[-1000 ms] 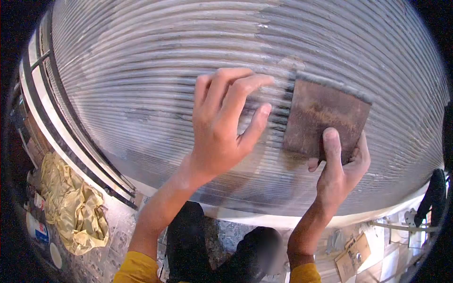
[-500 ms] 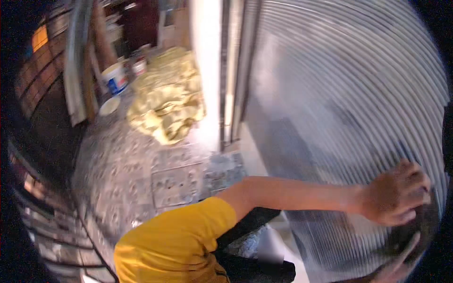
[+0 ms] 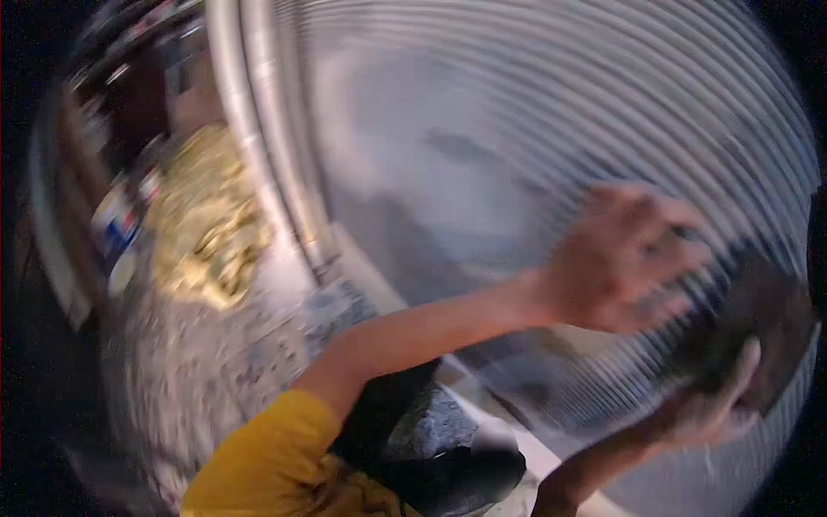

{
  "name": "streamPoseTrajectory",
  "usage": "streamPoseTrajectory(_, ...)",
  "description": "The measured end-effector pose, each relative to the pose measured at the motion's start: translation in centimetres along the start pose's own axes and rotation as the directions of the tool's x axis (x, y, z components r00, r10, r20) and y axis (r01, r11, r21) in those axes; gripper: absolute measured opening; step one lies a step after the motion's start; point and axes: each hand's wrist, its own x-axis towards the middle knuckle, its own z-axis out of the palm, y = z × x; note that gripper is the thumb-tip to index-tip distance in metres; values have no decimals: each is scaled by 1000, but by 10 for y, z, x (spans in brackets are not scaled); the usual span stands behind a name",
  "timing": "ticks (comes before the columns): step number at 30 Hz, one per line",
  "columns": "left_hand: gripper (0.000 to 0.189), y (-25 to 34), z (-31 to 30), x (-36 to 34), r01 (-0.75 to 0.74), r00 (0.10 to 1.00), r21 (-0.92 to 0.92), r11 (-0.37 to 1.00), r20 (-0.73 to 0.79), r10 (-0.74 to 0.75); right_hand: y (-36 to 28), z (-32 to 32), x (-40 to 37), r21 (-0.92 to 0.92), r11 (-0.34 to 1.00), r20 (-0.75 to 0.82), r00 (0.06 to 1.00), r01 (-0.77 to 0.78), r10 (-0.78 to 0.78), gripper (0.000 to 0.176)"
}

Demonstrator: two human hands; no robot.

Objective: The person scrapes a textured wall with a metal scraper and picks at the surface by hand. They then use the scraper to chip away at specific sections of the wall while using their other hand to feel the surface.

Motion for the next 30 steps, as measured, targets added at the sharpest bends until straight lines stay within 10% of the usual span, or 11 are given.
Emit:
streamPoseTrajectory(5,38,6,-7,15,-8,997,125,992,82,-2,-36,27,21,251,962,34,995,-104,98,47)
streamPoseTrajectory(30,48,13,1,27,-45,997,241,970,77,27,-32,16,16,130,981,115,985,-144,129,46)
